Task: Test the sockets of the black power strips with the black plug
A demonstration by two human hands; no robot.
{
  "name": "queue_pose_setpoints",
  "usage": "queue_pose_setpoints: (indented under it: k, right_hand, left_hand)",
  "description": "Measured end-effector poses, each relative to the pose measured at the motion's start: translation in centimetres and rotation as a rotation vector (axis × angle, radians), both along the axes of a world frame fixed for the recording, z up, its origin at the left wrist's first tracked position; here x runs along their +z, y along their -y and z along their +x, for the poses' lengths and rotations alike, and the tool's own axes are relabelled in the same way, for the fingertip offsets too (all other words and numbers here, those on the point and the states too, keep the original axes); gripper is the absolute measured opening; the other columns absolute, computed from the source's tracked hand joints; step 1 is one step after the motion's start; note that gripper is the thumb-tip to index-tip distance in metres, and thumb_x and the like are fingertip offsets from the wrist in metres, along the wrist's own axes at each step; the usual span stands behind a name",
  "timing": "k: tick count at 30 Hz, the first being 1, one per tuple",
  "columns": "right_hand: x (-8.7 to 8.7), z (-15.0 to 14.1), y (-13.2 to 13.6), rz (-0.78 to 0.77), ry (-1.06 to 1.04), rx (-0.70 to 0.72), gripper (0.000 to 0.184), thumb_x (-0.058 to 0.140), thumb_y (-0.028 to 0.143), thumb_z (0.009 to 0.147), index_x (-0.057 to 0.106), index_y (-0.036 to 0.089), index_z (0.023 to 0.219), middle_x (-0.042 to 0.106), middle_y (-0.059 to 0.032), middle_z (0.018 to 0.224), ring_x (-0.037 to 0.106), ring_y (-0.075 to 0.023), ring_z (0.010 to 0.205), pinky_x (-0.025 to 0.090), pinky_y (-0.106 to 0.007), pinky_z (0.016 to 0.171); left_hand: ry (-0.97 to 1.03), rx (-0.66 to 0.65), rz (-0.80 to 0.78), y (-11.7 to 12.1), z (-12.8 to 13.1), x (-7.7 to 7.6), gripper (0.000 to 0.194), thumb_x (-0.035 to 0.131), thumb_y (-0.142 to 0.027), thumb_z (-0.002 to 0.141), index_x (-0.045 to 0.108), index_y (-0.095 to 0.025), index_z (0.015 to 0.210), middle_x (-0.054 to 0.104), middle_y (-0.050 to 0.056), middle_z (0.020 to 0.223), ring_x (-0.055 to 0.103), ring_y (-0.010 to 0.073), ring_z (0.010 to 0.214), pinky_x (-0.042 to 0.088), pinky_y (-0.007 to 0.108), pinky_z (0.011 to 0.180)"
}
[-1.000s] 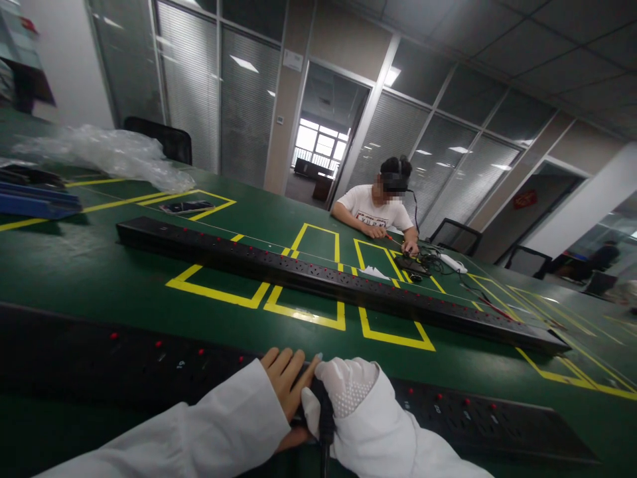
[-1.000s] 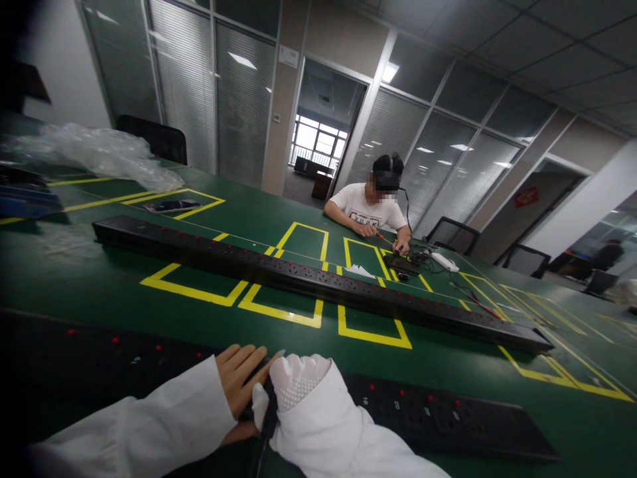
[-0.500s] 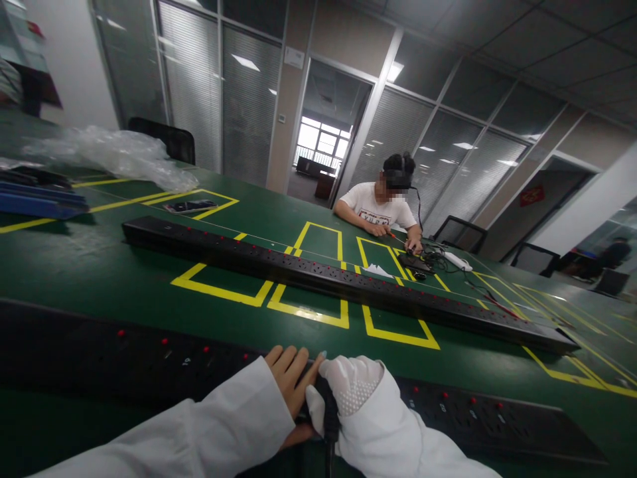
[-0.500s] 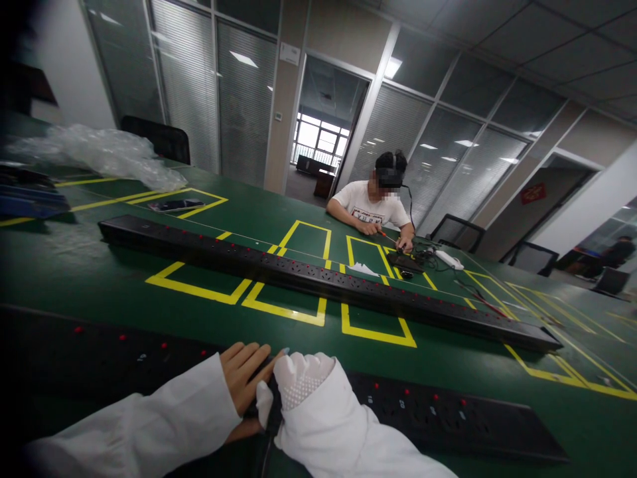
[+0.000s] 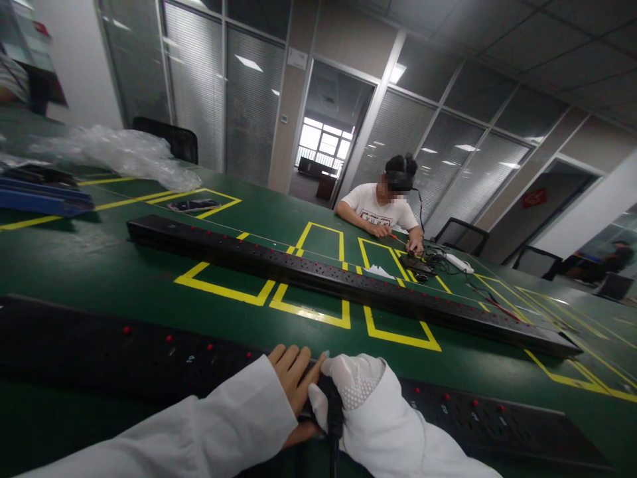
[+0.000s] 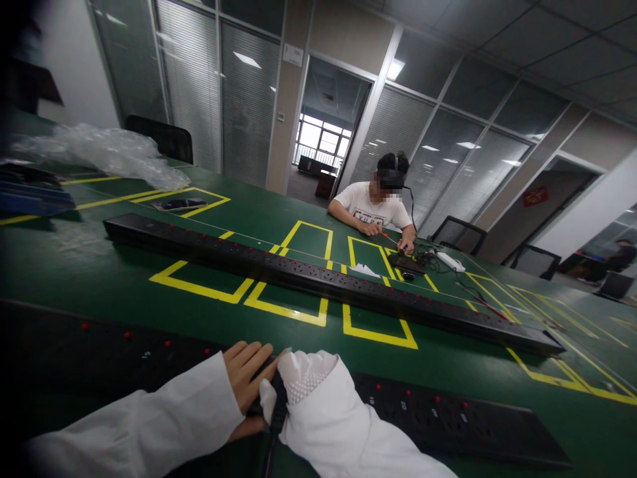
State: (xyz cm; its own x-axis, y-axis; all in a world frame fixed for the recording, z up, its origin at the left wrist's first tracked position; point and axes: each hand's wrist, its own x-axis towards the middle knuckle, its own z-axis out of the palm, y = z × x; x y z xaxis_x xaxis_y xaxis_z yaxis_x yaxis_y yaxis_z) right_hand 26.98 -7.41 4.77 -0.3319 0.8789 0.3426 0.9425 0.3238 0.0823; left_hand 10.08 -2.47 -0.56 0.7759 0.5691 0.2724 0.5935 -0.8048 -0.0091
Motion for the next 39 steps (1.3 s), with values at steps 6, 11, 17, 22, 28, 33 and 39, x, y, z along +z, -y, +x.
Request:
queue_pose_setpoints:
  k: [6,11,17,22,28,33,39]
  right_hand:
    - [0.2,0.1,-0.4,-0.015,-0.002,-0.025,0.036,0.053,0.055,0.079,0.063,0.023,0.089,0.066,-0.0042,0.066,0.061,-0.0200,0.057,0.036,-0.028,0.056]
    - [0.1,-0.2,0.0,-0.008,0.015,-0.014,0.029,0.055,0.045,0.080,0.066,0.023,0.095,0.068,-0.0049,0.073,0.064,-0.0221,0.063,0.036,-0.029,0.057]
    - [0.6,-0.2,0.1,-0.034,-0.011,-0.008,0.028,0.053,0.045,0.085,0.066,0.023,0.096,0.066,-0.0032,0.071,0.063,-0.0197,0.063,0.040,-0.029,0.059]
    - [0.9,0.0,0.0,-0.079,-0.068,0.029,0.035,0.050,0.048,0.092,0.060,0.015,0.100,0.063,-0.0011,0.079,0.059,-0.0113,0.065,0.050,-0.028,0.064]
    - [0.5,0.3,0.4,-0.097,-0.098,0.086,0.027,0.051,0.038,0.093,0.059,0.016,0.107,0.062,-0.0051,0.100,0.061,-0.0136,0.081,0.053,-0.031,0.072]
    - [0.4,0.1,0.1,-0.100,-0.120,0.086,0.028,0.053,0.038,0.093,0.059,0.015,0.107,0.062,-0.0050,0.100,0.061,-0.0137,0.081,0.053,-0.031,0.071]
    - [0.7,0.0,-0.1,-0.093,-0.128,0.081,0.031,0.052,0.042,0.092,0.060,0.015,0.104,0.064,-0.0034,0.091,0.062,-0.0131,0.076,0.052,-0.031,0.070]
  left_hand:
    - [-0.023,0.012,-0.013,0.0,0.1,0.3,0.086,0.055,-0.067,0.074,0.038,-0.014,0.141,0.057,0.020,0.124,0.055,0.0357,0.104,0.041,0.050,0.088]
    - [-0.018,0.003,-0.004,-0.1,0.1,0.1,0.084,0.054,-0.065,0.076,0.037,-0.014,0.142,0.057,0.021,0.123,0.056,0.0351,0.100,0.043,0.050,0.086]
    - [0.001,-0.003,0.005,0.0,0.1,0.0,0.084,0.055,-0.065,0.076,0.040,-0.014,0.140,0.058,0.020,0.122,0.056,0.0361,0.102,0.043,0.051,0.087]
    - [0.013,0.007,0.016,0.0,0.1,0.0,0.085,0.053,-0.068,0.074,0.042,-0.013,0.138,0.059,0.021,0.120,0.057,0.0356,0.099,0.044,0.051,0.085]
    - [0.067,0.003,0.048,-0.1,0.3,-0.6,0.082,0.054,-0.067,0.074,0.045,-0.014,0.137,0.061,0.020,0.117,0.058,0.0348,0.096,0.043,0.049,0.082]
    - [0.085,0.001,0.085,-0.1,0.2,-0.9,0.081,0.051,-0.068,0.076,0.044,-0.015,0.137,0.061,0.019,0.116,0.057,0.0353,0.096,0.042,0.050,0.081]
    - [0.064,-0.022,0.080,-0.2,-0.1,-0.6,0.082,0.054,-0.068,0.074,0.046,-0.015,0.136,0.060,0.018,0.118,0.057,0.0344,0.097,0.042,0.047,0.081]
